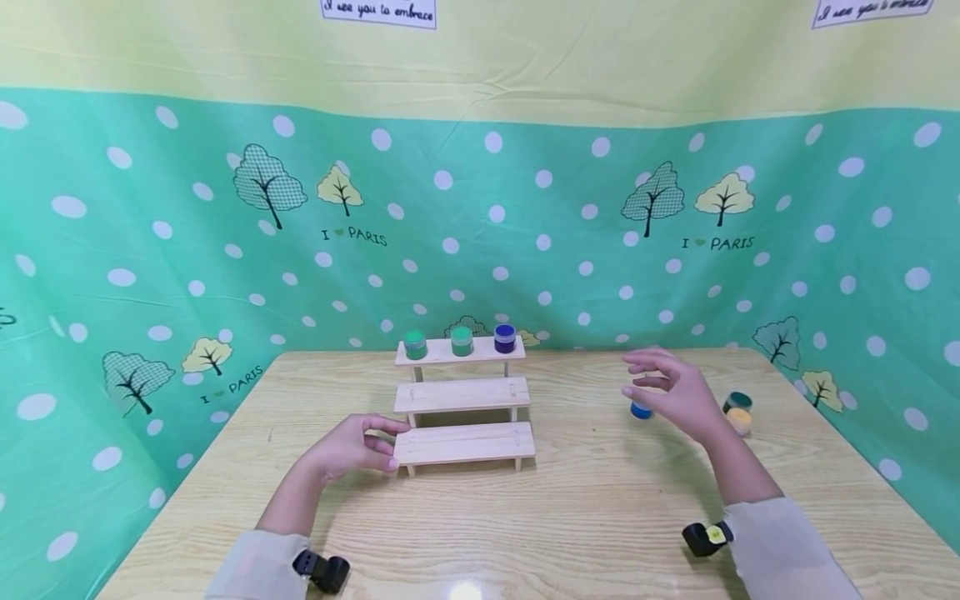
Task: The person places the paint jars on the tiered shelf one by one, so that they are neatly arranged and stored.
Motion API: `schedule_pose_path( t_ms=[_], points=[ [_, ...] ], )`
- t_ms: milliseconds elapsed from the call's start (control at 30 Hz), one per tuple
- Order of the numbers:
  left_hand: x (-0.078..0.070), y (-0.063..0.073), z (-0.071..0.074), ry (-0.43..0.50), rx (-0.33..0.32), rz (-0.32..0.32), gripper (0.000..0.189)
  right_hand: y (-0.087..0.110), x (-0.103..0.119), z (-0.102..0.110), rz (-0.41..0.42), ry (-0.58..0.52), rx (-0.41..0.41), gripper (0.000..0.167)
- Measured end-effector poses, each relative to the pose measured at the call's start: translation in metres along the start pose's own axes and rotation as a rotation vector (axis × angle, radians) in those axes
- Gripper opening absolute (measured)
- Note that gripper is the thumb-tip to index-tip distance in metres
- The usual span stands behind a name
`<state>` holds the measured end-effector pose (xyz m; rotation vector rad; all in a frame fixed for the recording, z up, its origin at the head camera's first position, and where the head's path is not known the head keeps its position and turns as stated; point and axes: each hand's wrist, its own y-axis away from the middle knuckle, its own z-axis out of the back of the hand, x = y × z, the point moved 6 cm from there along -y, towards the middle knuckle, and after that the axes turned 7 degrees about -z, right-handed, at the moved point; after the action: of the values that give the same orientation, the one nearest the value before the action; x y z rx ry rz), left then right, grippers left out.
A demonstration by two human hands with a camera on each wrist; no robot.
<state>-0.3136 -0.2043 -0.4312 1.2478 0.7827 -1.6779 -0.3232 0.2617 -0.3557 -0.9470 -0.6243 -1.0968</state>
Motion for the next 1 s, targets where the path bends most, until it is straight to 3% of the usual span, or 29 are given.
schedule_pose_path(
  t_ms=[667, 1000],
  points=[
    [-0.004, 0.002, -0.001, 0.003, -0.001, -0.007, 0.058, 0.009, -0.039, 0.02, -0.063, 0.088, -0.012, 0.048],
    [-0.003, 0.0, -0.002, -0.005, 0.003, -0.007, 0.057, 0.009, -0.063, 0.019, -0.192, 0.124, 0.061, 0.062]
  ],
)
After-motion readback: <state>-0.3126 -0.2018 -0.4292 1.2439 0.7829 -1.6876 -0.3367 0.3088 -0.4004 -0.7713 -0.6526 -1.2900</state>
